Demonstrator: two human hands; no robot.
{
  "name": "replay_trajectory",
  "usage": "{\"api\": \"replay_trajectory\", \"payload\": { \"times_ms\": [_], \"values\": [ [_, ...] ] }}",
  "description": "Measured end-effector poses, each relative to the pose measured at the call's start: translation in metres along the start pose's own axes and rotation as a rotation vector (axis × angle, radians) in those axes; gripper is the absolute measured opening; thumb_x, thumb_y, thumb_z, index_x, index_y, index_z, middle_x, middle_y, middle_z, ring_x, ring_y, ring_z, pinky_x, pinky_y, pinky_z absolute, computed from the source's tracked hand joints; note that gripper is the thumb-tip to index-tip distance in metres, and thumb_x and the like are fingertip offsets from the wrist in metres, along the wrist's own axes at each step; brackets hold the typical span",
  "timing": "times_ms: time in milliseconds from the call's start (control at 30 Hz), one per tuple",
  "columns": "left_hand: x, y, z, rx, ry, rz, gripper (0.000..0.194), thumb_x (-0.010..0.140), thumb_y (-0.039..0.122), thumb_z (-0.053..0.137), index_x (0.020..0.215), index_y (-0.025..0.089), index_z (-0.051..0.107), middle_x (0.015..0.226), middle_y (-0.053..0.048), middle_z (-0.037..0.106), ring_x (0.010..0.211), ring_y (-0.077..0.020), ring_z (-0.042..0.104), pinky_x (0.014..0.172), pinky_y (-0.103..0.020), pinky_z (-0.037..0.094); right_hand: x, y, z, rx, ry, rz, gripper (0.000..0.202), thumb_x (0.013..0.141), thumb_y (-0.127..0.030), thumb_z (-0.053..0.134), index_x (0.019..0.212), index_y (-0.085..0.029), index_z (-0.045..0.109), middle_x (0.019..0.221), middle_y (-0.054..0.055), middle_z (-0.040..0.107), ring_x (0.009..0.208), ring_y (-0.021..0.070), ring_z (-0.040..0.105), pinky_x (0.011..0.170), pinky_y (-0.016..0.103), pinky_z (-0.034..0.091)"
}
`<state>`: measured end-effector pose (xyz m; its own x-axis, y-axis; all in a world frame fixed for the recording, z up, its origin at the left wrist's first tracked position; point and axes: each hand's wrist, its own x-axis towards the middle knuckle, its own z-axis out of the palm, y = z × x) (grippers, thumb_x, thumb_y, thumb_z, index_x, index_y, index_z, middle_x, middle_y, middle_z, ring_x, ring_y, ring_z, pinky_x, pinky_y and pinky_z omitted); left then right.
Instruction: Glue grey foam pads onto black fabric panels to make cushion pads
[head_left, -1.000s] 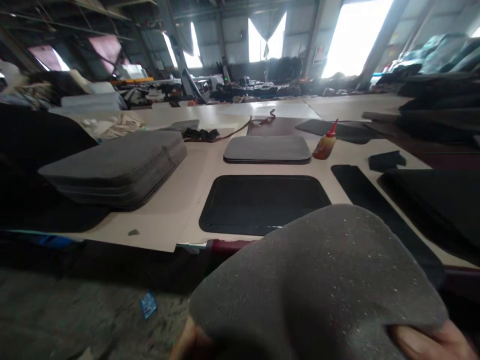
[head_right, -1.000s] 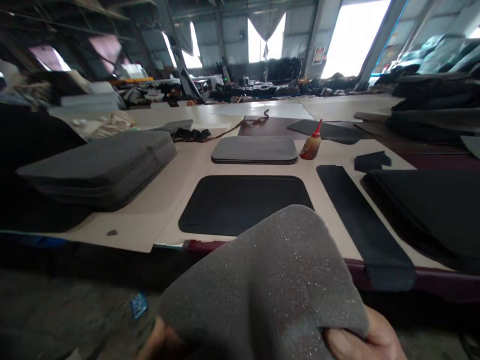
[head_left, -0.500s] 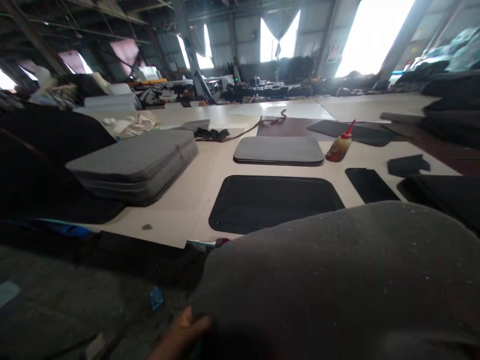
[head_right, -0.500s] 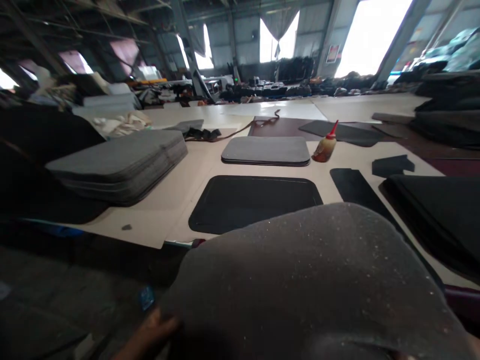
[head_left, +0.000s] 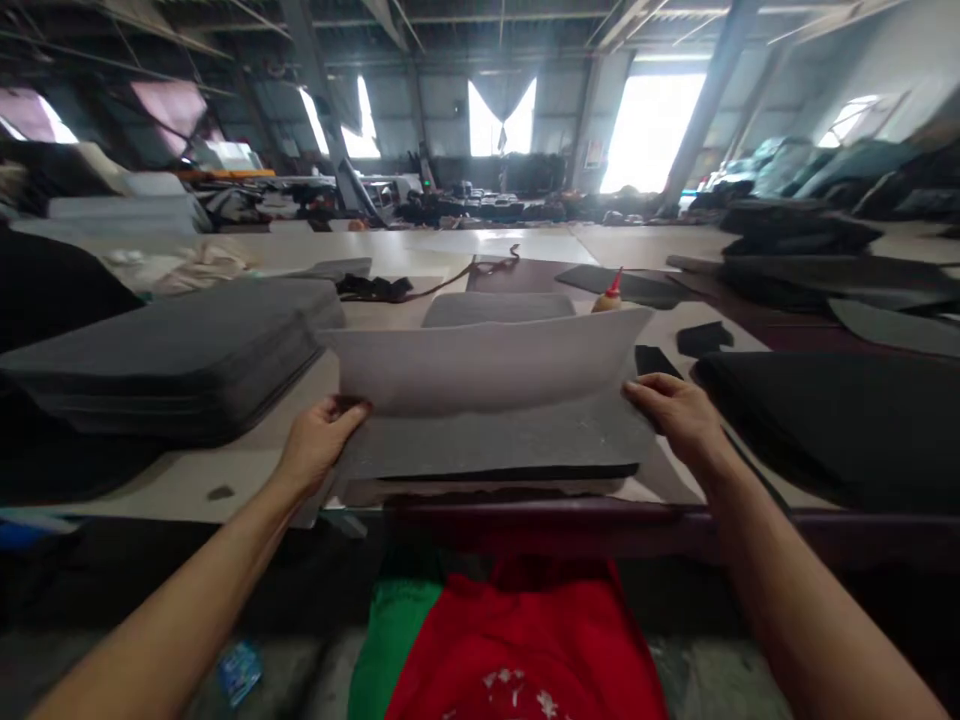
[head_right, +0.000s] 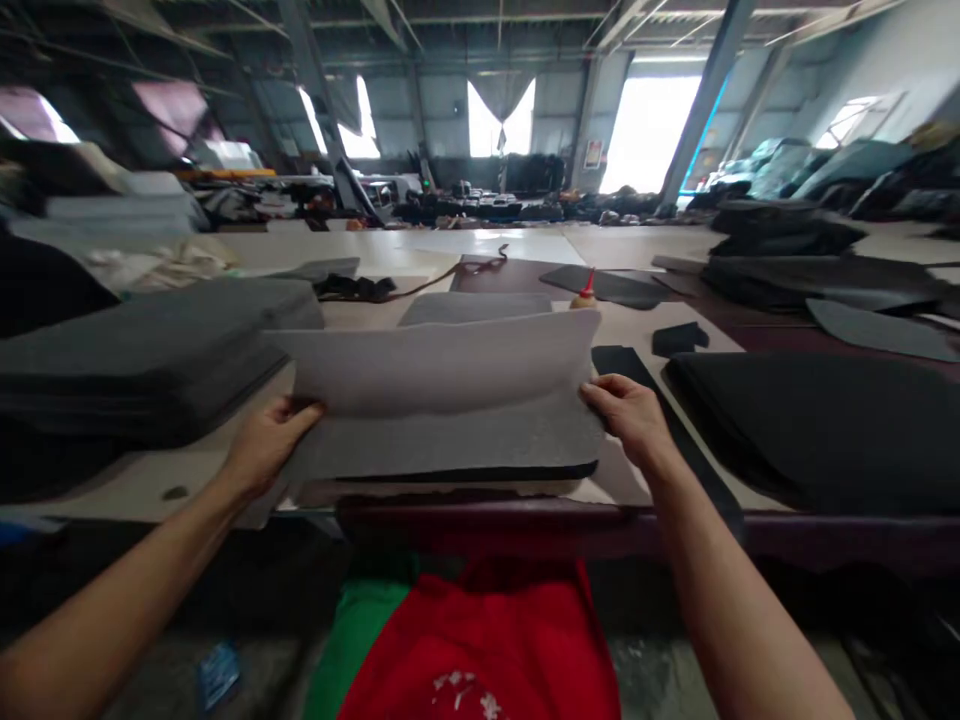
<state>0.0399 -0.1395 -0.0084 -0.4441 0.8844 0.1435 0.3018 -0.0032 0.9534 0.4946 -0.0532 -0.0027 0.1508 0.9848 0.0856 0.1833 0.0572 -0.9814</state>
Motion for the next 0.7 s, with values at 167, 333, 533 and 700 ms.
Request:
{"api": "replay_trajectory", "payload": {
  "times_ms": [167,333,533,700],
  "values": [
    [0.009,-0.006,0.016,0.165,0.0,-0.004,0.044,0.066,0.056,0.071,0.091,0.02,0.069,0.078,-0.001,0.073,0.065,-0.019,0.065,0.053,-0.023,0.047,0.011,0.027,0.005,-0.027,-0.002,-0.011,0.038,0.062,-0.052,0.077,0.069,-0.017,0.063,0.053,-0.005,0.05,0.047,0.008,0.039,0.043,0.022,0.026],
    [0.005,-0.005,0.019,0.27,-0.036,-0.024,0.046,0.073,0.058,0.068,0.095,0.018,0.068,0.073,0.0,0.071,0.064,-0.019,0.063,0.052,-0.023,0.044,0.01,0.043,0.011,0.035,-0.008,0.01,0.035,0.065,-0.049,0.075,0.073,-0.017,0.064,0.057,-0.002,0.057,0.05,0.0119,0.049,0.047,0.024,0.035],
    [0.008,-0.001,0.021,0.433,-0.039,-0.05,0.046,0.078,0.058,0.064,0.101,0.018,0.067,0.077,-0.001,0.071,0.068,-0.0203,0.064,0.056,-0.024,0.043,0.015,0.05,0.006,-0.08,0.014,-0.01,0.031,0.065,-0.046,0.071,0.075,-0.018,0.064,0.066,0.001,0.065,0.059,0.0163,0.058,0.052,0.024,0.041],
    [0.014,-0.01,0.022,0.57,-0.07,0.037,0.049,0.082,0.06,0.058,0.103,0.017,0.067,0.076,-0.003,0.072,0.069,-0.0216,0.065,0.057,-0.025,0.042,0.016,0.054,0.003,-0.211,0.013,-0.039,0.028,0.068,-0.045,0.068,0.075,-0.018,0.066,0.064,0.0,0.064,0.058,0.0146,0.056,0.051,0.023,0.037]
  ]
}}
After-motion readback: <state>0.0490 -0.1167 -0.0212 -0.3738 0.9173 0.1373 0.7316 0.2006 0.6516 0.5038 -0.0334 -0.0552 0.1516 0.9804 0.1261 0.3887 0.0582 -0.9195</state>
